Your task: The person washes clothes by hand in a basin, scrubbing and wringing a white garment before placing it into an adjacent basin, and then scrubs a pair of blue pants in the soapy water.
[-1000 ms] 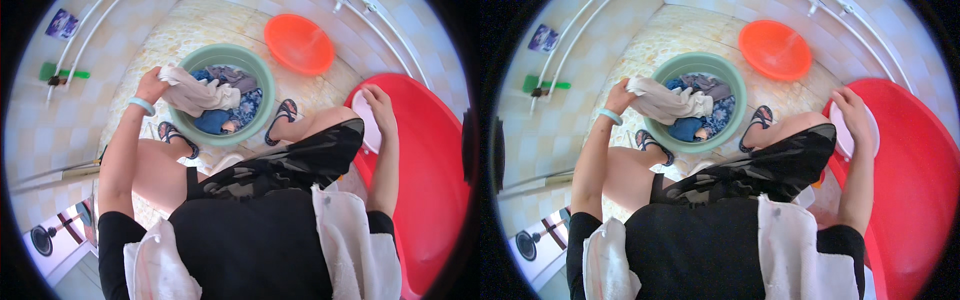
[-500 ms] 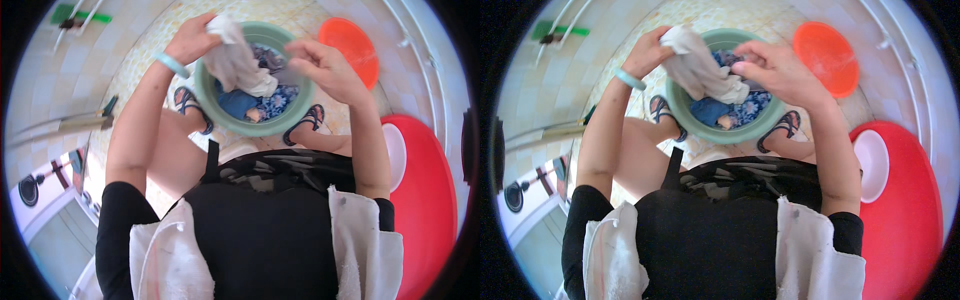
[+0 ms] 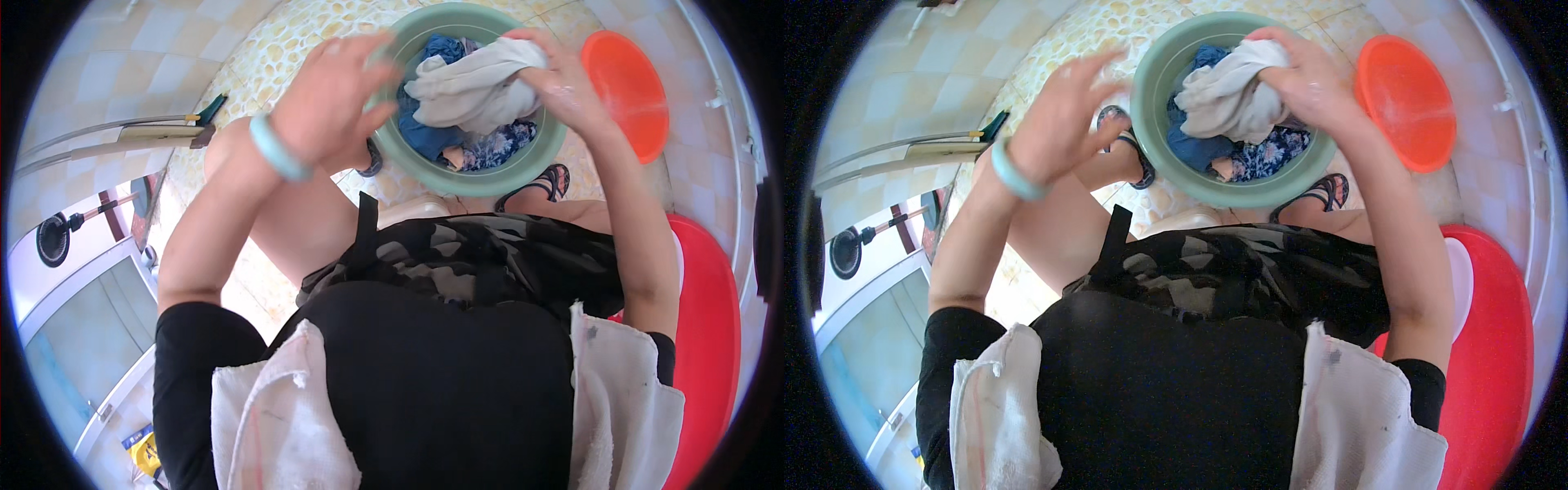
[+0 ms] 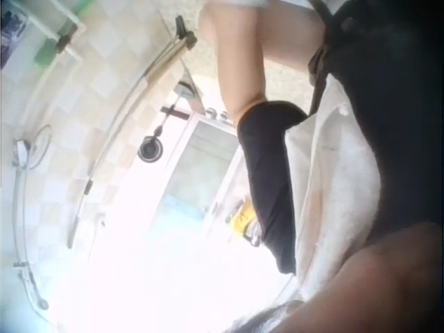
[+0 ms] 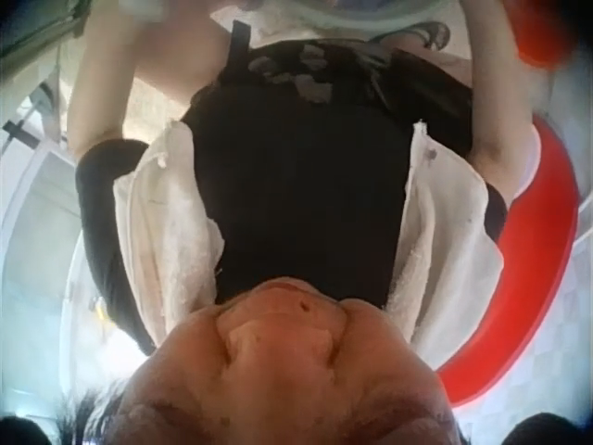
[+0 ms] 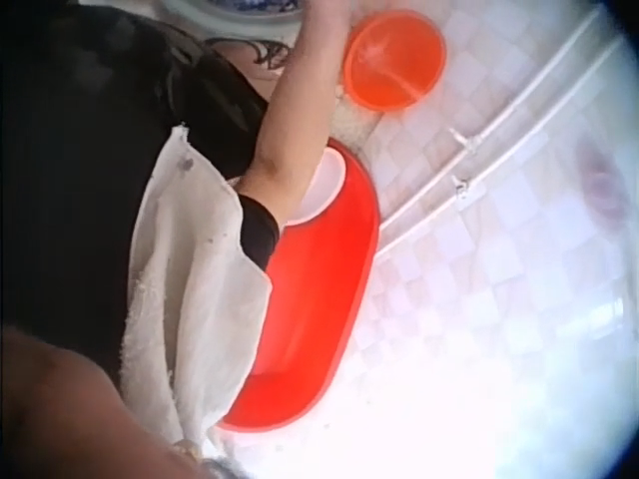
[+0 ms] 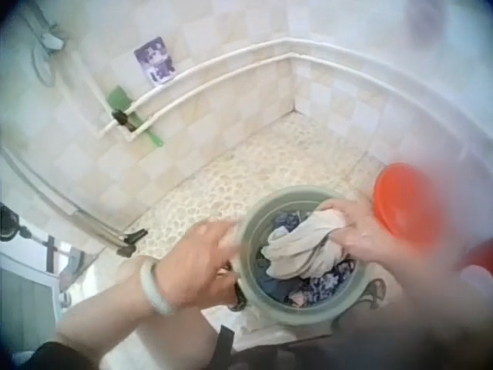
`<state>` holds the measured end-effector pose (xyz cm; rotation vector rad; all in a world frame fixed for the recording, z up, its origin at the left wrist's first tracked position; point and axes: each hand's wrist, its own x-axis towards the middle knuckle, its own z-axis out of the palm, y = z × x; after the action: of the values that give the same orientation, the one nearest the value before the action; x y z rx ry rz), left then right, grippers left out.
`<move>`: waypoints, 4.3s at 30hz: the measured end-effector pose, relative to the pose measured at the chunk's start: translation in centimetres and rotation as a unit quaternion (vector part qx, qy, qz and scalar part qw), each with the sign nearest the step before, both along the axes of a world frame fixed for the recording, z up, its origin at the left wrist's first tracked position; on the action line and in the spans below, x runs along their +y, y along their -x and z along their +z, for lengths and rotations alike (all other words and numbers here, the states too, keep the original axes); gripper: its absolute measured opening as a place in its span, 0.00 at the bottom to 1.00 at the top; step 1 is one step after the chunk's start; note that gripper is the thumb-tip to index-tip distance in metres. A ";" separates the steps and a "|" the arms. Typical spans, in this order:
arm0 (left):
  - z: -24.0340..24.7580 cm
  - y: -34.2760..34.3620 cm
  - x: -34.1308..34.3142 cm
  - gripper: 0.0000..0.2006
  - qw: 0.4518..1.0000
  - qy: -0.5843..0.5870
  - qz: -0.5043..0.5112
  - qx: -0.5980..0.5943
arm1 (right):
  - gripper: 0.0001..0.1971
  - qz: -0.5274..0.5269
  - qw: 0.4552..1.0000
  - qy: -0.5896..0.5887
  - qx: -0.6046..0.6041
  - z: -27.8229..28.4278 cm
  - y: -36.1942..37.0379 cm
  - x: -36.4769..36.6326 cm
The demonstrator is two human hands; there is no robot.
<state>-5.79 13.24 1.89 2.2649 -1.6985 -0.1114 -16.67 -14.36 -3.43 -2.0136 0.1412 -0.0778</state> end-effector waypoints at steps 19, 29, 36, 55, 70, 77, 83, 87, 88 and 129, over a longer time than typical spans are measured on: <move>2.4 10.3 22.2 0.06 0.850 -0.004 0.482 0.212 | 0.21 -0.016 0.998 0.056 -0.037 3.5 1.3 -0.3; 3.7 5.8 25.3 0.05 0.805 -0.087 0.469 0.353 | 0.20 -0.058 0.996 0.067 -0.016 3.1 0.0 -0.3; 6.6 7.0 13.3 0.12 0.920 -0.120 0.238 0.289 | 0.20 -0.112 0.993 0.019 0.022 2.5 1.1 -1.2; 6.6 -4.4 6.7 0.04 0.943 0.056 0.270 -0.186 | 0.21 -0.051 0.994 0.081 0.059 3.8 -2.4 -0.7; -5.1 1.1 15.0 0.16 0.710 0.031 0.454 0.538 | 0.22 -0.048 0.981 0.182 0.053 3.3 -3.3 -1.4; -6.1 8.7 19.9 0.07 0.658 -0.034 0.341 0.670 | 0.22 -0.052 0.975 0.205 0.064 4.3 -2.8 -0.8; -6.9 2.0 24.1 0.06 0.702 0.237 0.548 0.387 | 0.21 -0.032 0.987 0.152 0.027 2.7 -3.1 -2.0; -3.4 -0.8 19.5 0.08 0.716 0.304 0.521 0.352 | 0.20 -0.042 0.991 0.122 0.032 2.9 -2.3 -1.9; -3.4 -1.6 19.7 0.08 0.708 0.315 0.510 0.373 | 0.20 -0.045 0.992 0.114 0.042 3.0 -1.8 -1.7; -8.1 -6.1 -16.4 0.16 0.943 -0.302 0.011 0.140 | 0.24 0.074 0.966 0.204 0.143 1.3 -6.6 -2.2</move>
<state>0.33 -3.16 -6.17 2.5056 -1.6349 -1.0247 -10.05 -16.56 -2.14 -2.4331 0.1680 0.3034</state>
